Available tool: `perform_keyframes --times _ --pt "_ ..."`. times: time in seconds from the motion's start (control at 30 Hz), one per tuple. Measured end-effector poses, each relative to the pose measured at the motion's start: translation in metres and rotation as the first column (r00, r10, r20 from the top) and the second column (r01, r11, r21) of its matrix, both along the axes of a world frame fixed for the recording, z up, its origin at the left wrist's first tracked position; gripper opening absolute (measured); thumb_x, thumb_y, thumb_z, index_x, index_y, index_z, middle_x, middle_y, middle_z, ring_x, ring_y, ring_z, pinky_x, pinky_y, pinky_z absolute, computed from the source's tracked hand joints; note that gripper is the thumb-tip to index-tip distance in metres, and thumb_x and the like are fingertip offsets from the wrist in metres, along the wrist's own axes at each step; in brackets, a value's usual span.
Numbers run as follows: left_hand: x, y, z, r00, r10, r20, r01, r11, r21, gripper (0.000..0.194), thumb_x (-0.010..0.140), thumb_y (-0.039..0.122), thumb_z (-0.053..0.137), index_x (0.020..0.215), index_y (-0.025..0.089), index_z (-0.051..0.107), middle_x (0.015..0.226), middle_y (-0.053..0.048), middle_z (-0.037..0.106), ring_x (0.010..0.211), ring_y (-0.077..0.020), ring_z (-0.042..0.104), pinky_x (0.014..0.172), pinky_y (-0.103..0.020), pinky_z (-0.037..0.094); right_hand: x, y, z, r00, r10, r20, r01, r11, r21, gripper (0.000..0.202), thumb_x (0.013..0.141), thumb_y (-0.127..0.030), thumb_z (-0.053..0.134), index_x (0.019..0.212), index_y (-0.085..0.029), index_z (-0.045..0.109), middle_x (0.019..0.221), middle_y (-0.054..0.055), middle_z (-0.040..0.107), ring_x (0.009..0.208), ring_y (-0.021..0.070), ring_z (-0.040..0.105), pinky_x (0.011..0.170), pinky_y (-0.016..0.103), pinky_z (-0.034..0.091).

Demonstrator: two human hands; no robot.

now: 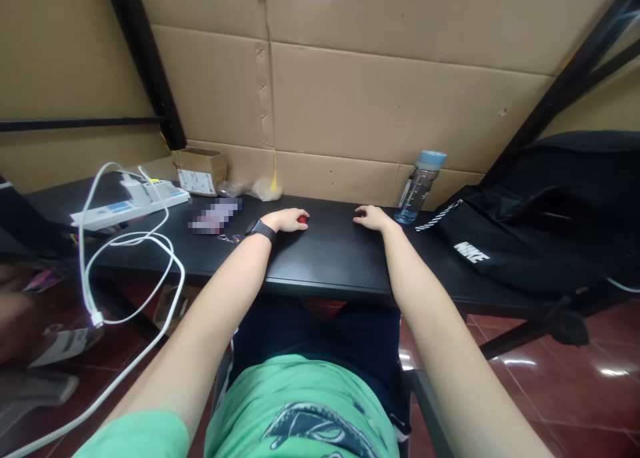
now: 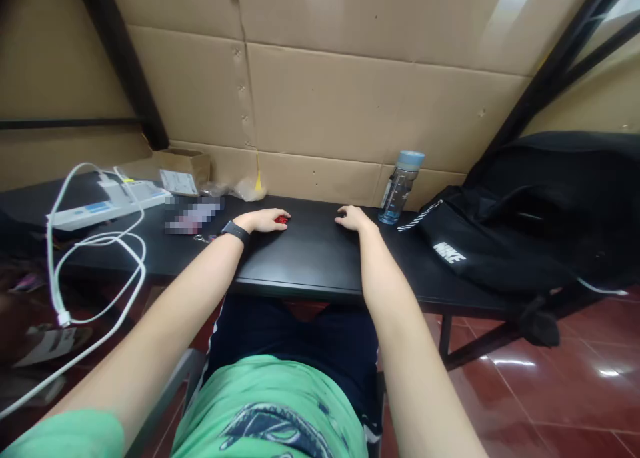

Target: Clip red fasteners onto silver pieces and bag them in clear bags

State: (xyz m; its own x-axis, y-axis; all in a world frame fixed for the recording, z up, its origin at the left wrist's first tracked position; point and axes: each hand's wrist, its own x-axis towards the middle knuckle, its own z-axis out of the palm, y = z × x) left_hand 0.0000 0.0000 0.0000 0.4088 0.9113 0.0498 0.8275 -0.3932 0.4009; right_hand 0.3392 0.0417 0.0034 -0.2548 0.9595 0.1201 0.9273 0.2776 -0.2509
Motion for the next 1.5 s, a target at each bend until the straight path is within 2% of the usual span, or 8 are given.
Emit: perform_keyframes --times 0.2,0.37,0.53,0.73,0.9,1.2,1.37,1.5 --pt "0.001 -0.001 -0.001 1.000 -0.020 -0.018 0.020 1.000 -0.003 0.064 0.081 0.047 0.067 0.139 0.020 0.064 0.145 -0.013 0.064 0.130 -0.0294 0.063 0.111 -0.033 0.045 0.011 -0.016 0.040 0.997 0.040 0.068 -0.037 0.998 -0.047 0.090 0.066 -0.015 0.084 0.152 -0.022 0.056 0.145 0.013 0.065 0.125 0.0296 0.068 0.104 0.034 0.053" --pt "0.002 0.001 -0.003 0.998 0.050 0.030 -0.050 0.998 0.024 0.069 0.094 0.059 0.048 0.149 0.019 0.054 0.166 -0.018 0.038 0.150 -0.0303 0.044 0.122 -0.039 0.035 -0.022 -0.008 0.060 0.977 -0.015 0.212 0.063 0.973 -0.222 0.079 0.053 -0.007 0.088 0.129 -0.023 0.073 0.122 0.012 0.077 0.109 0.0331 0.074 0.091 0.039 0.059" --pt "0.003 -0.001 0.002 0.991 0.111 0.072 -0.117 0.989 0.087 0.069 0.095 0.065 0.043 0.151 0.025 0.053 0.166 -0.016 0.035 0.154 -0.0370 0.035 0.124 -0.050 0.030 -0.026 0.006 0.059 0.979 -0.072 0.192 0.140 0.919 -0.369 0.058 0.049 -0.012 0.093 0.104 -0.021 0.077 0.086 0.006 0.080 0.082 0.0286 0.078 0.077 0.040 0.062" --pt "0.011 0.002 -0.001 0.991 0.041 0.124 -0.058 0.989 0.138 0.067 0.099 0.069 0.031 0.143 0.029 0.061 0.160 -0.014 0.043 0.150 -0.0383 0.039 0.124 -0.054 0.029 -0.010 0.012 0.053 0.990 -0.120 0.078 0.141 0.901 -0.410 0.046 0.048 -0.021 0.097 0.088 -0.021 0.076 0.078 0.002 0.079 0.074 0.0221 0.077 0.071 0.033 0.063" --pt "0.016 0.004 -0.002 0.993 -0.002 0.119 -0.019 0.985 0.172 0.069 0.098 0.071 0.030 0.142 0.028 0.062 0.155 -0.014 0.046 0.146 -0.0385 0.043 0.124 -0.055 0.029 -0.010 0.015 0.047 0.990 -0.119 0.077 0.140 0.919 -0.369 0.043 0.051 -0.020 0.096 0.088 -0.020 0.075 0.071 0.002 0.076 0.070 0.0216 0.075 0.067 0.033 0.064" --pt "0.019 -0.003 0.003 0.992 -0.035 0.118 0.011 0.980 0.198 0.062 0.102 0.063 0.031 0.138 0.024 0.064 0.148 -0.014 0.052 0.142 -0.0346 0.047 0.124 -0.050 0.030 -0.003 0.027 0.034 0.991 -0.076 0.110 0.104 0.955 -0.277 0.040 0.055 -0.023 0.094 0.088 -0.022 0.073 0.083 0.004 0.077 0.070 0.0212 0.074 0.065 0.032 0.063" --pt "0.026 -0.009 0.012 0.949 -0.056 0.311 -0.054 0.941 0.334 0.054 0.102 0.059 0.040 0.139 0.024 0.060 0.146 -0.011 0.056 0.143 -0.0311 0.046 0.123 -0.047 0.031 0.001 0.023 0.035 0.995 0.020 0.096 0.007 0.963 -0.268 0.043 0.055 -0.021 0.093 0.093 -0.021 0.073 0.090 0.004 0.077 0.067 0.0177 0.071 0.063 0.030 0.062" --pt "0.038 -0.017 0.017 0.880 -0.090 0.467 -0.107 0.919 0.379 0.041 0.103 0.046 0.046 0.130 0.019 0.062 0.132 -0.012 0.064 0.128 -0.0261 0.058 0.115 -0.040 0.041 0.002 0.017 0.040 0.994 0.071 0.079 -0.046 0.958 -0.282 0.042 0.058 -0.018 0.090 0.096 -0.021 0.073 0.090 0.004 0.076 0.070 0.0171 0.070 0.063 0.029 0.061"
